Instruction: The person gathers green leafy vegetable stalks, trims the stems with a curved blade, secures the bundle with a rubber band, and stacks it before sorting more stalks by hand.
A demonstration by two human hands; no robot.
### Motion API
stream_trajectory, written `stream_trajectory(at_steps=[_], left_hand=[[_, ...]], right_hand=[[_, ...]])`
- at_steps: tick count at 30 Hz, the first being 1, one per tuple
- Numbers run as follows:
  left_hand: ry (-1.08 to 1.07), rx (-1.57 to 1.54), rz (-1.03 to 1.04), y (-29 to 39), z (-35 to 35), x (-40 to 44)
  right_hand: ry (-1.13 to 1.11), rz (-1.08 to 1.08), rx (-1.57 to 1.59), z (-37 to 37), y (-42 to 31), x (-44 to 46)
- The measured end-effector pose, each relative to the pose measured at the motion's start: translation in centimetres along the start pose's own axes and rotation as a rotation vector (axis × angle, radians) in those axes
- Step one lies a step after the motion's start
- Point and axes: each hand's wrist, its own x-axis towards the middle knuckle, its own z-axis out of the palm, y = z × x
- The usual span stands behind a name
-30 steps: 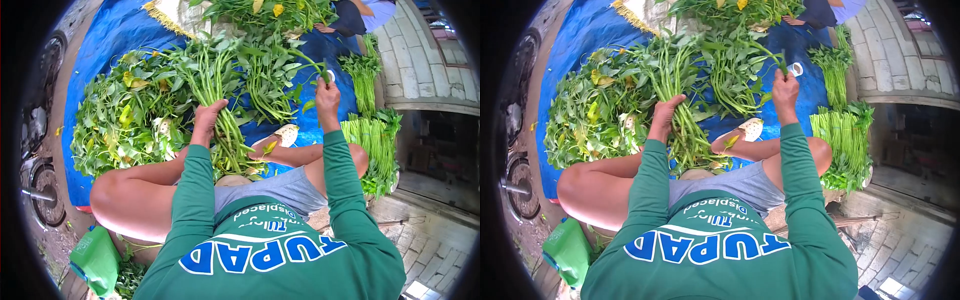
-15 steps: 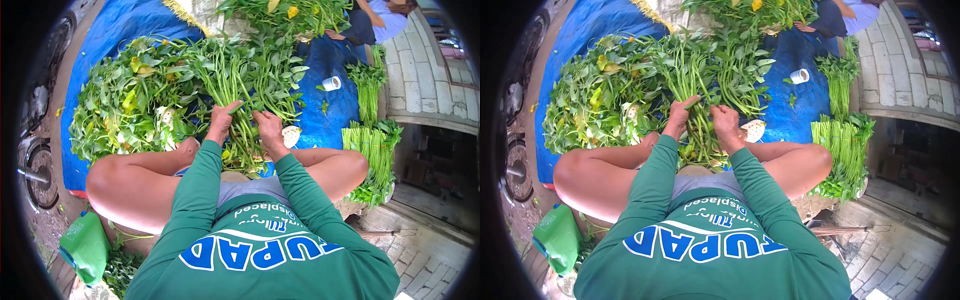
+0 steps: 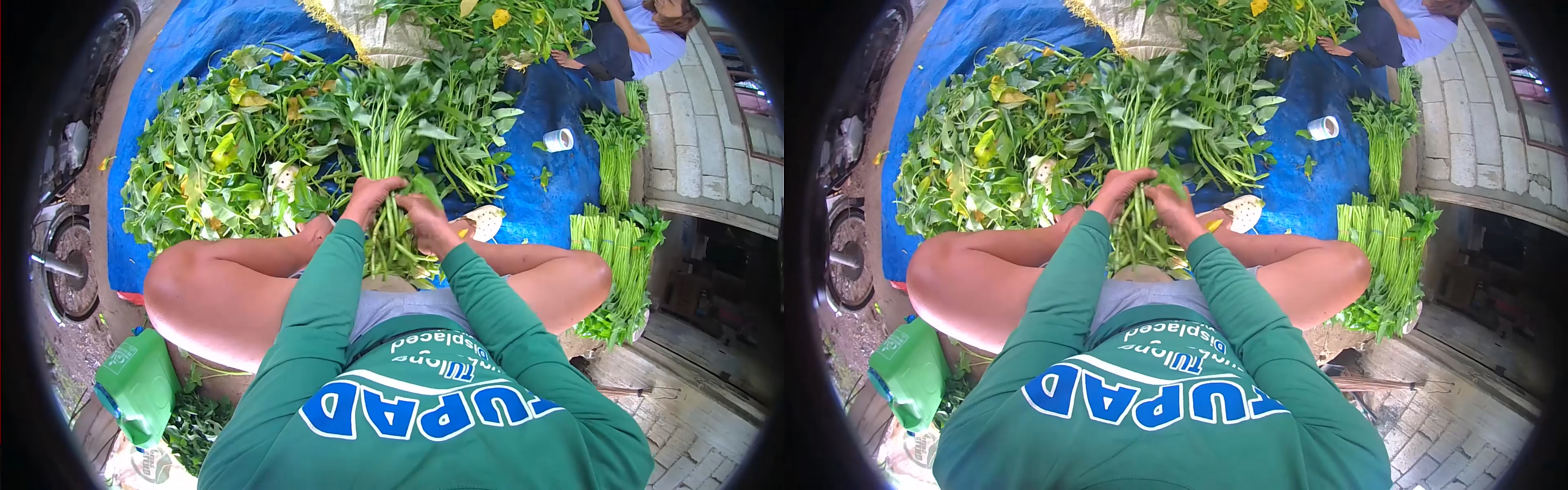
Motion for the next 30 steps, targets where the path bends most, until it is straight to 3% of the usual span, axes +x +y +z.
stream_trajectory(at_steps=[2, 4, 7, 9, 11, 13, 16, 18, 20, 22, 24, 26, 27, 28, 29, 30], left_hand=[[0.082, 0.144, 0.11, -0.6, -0.7, 1.3], [0.174, 0.267, 0.229, 0.4, 0.4, -0.2], [0.296, 0.385, 0.377, 2.3, 2.1, -2.0], [0.33, 0.437, 0.417, 3.0, 1.8, -1.5], [0.407, 0.502, 0.456, 4.7, 0.8, -1.0], [0.477, 0.619, 0.46, 7.3, 1.2, -3.7], [0.549, 0.819, 0.537, 9.9, 2.0, -7.5], [0.582, 0.945, 0.571, 10.1, 2.0, -8.7], [0.559, 0.991, 0.653, 10.2, 2.9, -9.6], [0.514, 1.017, 0.677, 10.3, 3.6, -10.6], [0.339, 1.002, 0.724, 10.3, 4.2, -11.5], [0.115, 0.988, 0.724, 10.9, 5.2, -12.4], [0.014, 0.944, 0.595, 9.9, 4.0, -9.8], [-0.098, 0.635, 0.395, 10.4, 4.0, -10.9], [-0.05, 0.51, 0.295, 11.2, 4.1, -12.0], [-0.017, 0.383, 0.237, 12.2, 3.8, -13.4]], right_hand=[[0.194, -0.151, -0.314, 1.3, -0.8, -2.6], [0.198, -0.36, -0.431, 0.6, -0.7, -3.4], [0.378, -0.366, -0.572, 0.7, -1.5, -5.4], [0.335, -0.565, -0.748, -0.6, 2.6, -4.8], [0.141, -0.566, -0.972, -3.2, 5.3, -4.1], [-0.202, -0.34, -1.21, -5.6, 6.2, -3.9], [0.154, -0.097, -1.085, -6.0, -6.2, -11.8], [0.125, -0.396, -0.637, -7.6, -8.7, -8.9], [0.281, -0.454, -0.016, -4.4, -14.5, -10.5], [0.652, -0.718, 0.041, -4.0, -16.1, -4.6], [0.739, -0.738, 0.331, -3.7, -17.9, 0.9], [0.865, -1.0, 0.275, -3.0, -18.6, 8.9], [0.77, -1.002, -0.184, -4.2, -19.2, 12.2], [0.475, -0.868, -0.107, -4.4, -19.4, 11.0], [0.226, -0.687, -0.05, -4.5, -19.6, 9.6], [-0.153, -0.365, 0.499, -4.7, -21.3, 6.5]])
